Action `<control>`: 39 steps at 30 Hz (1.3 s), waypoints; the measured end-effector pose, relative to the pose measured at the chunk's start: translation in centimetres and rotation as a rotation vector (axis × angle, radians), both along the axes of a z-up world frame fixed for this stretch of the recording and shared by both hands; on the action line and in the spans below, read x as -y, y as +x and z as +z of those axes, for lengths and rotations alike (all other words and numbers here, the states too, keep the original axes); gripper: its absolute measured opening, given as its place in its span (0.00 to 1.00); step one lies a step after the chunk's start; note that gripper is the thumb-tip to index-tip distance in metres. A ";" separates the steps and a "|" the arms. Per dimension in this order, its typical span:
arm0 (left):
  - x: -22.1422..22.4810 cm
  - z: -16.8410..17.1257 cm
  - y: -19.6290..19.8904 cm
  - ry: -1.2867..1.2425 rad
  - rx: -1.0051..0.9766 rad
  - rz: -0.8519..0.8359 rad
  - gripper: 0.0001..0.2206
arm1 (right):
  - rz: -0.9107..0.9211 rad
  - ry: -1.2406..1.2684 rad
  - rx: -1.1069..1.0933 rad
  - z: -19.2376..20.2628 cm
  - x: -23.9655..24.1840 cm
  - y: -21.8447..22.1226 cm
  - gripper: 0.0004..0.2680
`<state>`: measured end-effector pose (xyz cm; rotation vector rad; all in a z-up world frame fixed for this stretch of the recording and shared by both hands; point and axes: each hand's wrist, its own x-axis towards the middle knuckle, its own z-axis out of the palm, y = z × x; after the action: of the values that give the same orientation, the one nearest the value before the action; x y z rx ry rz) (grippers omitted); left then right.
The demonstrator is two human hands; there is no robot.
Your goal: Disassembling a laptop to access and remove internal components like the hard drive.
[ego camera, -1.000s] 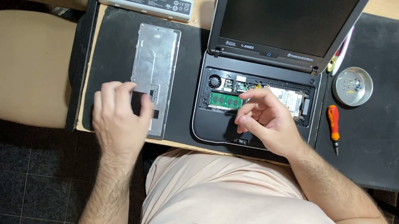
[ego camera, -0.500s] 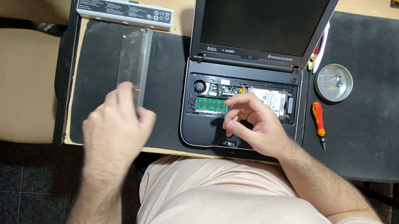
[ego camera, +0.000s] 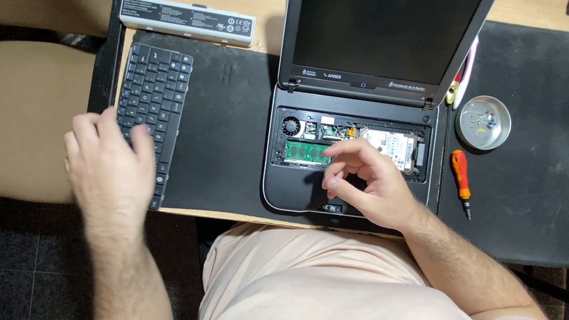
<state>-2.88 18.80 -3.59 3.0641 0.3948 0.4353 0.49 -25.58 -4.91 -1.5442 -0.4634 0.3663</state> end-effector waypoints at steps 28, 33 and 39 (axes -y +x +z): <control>4.4 0.0 1.0 -0.052 0.109 -0.123 0.34 | -0.072 -0.293 0.300 3.9 3.4 -2.0 0.04; 8.8 -0.6 1.4 -0.270 0.192 -0.383 0.29 | -0.591 -0.823 0.495 2.1 12.3 -3.0 0.06; 15.2 -2.5 1.9 -0.524 0.035 -0.493 0.38 | -0.550 -1.210 0.076 4.9 15.3 -3.1 0.25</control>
<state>-1.03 3.58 -6.10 2.5095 -0.2199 0.2989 -2.57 -40.84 -0.06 -2.7646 0.2276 0.1323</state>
